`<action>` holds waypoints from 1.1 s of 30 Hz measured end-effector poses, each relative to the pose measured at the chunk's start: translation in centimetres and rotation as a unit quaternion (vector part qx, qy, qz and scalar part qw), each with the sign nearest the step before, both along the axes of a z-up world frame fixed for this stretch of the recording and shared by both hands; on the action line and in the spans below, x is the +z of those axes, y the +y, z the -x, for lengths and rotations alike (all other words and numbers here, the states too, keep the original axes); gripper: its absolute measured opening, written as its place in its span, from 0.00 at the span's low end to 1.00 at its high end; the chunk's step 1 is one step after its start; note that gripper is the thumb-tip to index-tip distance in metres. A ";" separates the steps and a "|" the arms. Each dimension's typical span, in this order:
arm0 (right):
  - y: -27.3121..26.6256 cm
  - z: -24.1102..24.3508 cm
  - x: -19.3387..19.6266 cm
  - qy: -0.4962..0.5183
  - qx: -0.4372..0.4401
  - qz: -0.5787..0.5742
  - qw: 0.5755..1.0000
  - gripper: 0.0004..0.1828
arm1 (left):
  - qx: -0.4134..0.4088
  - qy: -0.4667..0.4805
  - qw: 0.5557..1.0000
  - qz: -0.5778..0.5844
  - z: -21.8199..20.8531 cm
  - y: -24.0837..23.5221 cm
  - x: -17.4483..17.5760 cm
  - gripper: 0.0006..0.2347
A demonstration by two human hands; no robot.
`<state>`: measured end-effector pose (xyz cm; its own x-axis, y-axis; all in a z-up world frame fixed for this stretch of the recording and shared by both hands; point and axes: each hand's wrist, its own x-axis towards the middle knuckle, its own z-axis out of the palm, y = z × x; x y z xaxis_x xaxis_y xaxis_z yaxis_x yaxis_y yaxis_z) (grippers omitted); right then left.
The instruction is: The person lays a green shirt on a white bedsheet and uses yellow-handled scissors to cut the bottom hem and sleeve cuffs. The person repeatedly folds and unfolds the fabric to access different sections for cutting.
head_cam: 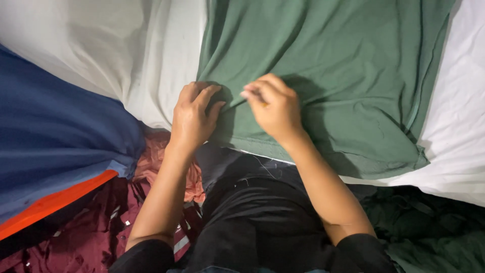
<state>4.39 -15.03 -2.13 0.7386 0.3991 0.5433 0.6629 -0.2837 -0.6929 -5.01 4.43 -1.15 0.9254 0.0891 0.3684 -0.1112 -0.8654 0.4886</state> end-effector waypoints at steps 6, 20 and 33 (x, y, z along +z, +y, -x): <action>2.3 1.0 -0.6 -0.079 -0.033 0.131 0.988 0.08 | -0.016 -0.011 0.999 0.042 0.3 0.8 -0.8 0.16; -3.2 8.8 1.9 0.121 0.247 0.043 0.960 0.10 | -0.002 -0.040 0.989 0.139 2.5 3.4 0.8 0.07; -5.6 1.3 -1.0 0.045 -0.045 0.059 0.996 0.06 | -0.055 -0.052 0.997 -0.024 4.0 -2.6 -0.6 0.12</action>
<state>3.13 -20.62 -3.09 0.8173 0.3864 0.4275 0.5687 -0.4212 -0.7065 -9.01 1.84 -1.75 0.8856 -0.0300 0.4634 -0.2536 -0.8673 0.4285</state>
